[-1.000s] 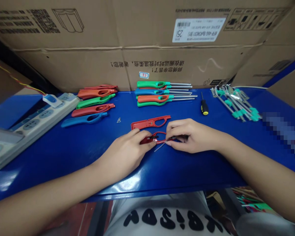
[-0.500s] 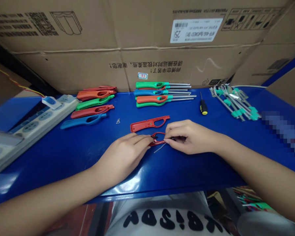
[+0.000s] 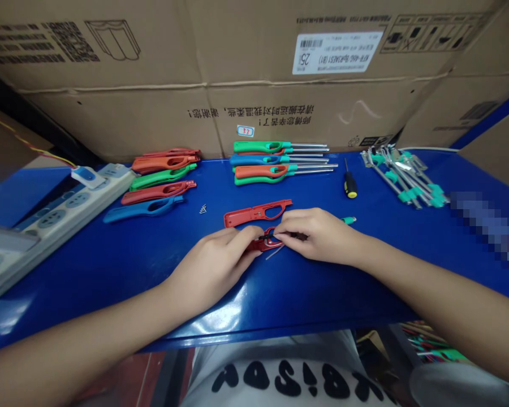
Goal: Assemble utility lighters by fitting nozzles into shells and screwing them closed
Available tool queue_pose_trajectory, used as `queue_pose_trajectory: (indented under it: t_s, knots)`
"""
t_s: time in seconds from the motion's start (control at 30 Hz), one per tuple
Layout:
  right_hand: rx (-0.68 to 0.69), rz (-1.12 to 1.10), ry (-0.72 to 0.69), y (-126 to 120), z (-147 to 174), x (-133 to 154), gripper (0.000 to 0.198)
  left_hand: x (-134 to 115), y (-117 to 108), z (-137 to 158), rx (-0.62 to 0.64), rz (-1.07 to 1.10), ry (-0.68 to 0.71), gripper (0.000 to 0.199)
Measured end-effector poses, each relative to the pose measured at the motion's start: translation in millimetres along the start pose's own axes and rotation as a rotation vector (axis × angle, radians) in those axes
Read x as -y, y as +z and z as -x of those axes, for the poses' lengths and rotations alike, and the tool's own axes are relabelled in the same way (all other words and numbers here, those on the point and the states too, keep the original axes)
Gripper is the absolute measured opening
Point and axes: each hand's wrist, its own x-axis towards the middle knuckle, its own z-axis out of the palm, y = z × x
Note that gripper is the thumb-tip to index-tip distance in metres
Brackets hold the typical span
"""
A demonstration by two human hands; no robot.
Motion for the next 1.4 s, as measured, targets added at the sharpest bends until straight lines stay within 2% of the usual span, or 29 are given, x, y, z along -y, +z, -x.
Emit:
queue_pose_trajectory:
  t_s: [0.2, 0.33, 0.57, 0.67, 0.73, 0.83, 0.9, 0.93, 0.97, 1.03, 1.1, 1.2, 1.4]
  knots:
    - [-0.012, -0.008, -0.033, 3, -1, -2, 0.019, -2, -3, -4, 0.002, 0.052, -0.043, 0.012]
    - [-0.028, -0.038, -0.055, 4, -2, -3, 0.018, 0, -2, -3, 0.025, 0.015, -0.051, 0.013]
    - [-0.02, 0.007, -0.064, 6, 0, -3, 0.02, 2, 4, 5, 0.053, -0.207, 0.087, 0.022]
    - [-0.018, 0.102, -0.017, 7, 1, 3, 0.019, 3, 4, 4, 0.044, -0.205, 0.096, 0.022]
    - [-0.066, 0.17, 0.028, 3, -1, 5, 0.019, 4, 3, 3, 0.038, -0.181, 0.086, 0.022]
    - [-0.251, 0.265, 0.158, -15, -2, -2, 0.022, 7, 2, 1, 0.016, -0.167, 0.1, 0.025]
    - [-0.415, 0.416, 0.326, -37, 2, -16, 0.022, 9, 1, 0, -0.004, -0.17, 0.11, 0.026]
    - [-0.472, 0.534, 0.456, -49, 6, -25, 0.024, 9, 0, 0, -0.014, -0.171, 0.108, 0.025]
    - [-0.477, 0.64, 0.603, -62, 11, -35, 0.025, 10, 0, -1, -0.023, -0.173, 0.106, 0.025]
    - [-0.362, 0.715, 0.925, -86, 24, -56, 0.022, 10, 0, -1, -0.038, -0.173, 0.112, 0.026]
    - [-0.299, 0.686, 1.046, -104, 38, -75, 0.02, 10, 1, -2, -0.035, -0.174, 0.119, 0.026]
    - [-0.253, 0.629, 1.133, -116, 55, -95, 0.022, 11, 3, -1, -0.023, -0.182, 0.121, 0.027]
    - [-0.212, 0.53, 1.168, -117, 67, -131, 0.018, 14, 4, -1, -0.026, -0.159, 0.169, 0.028]
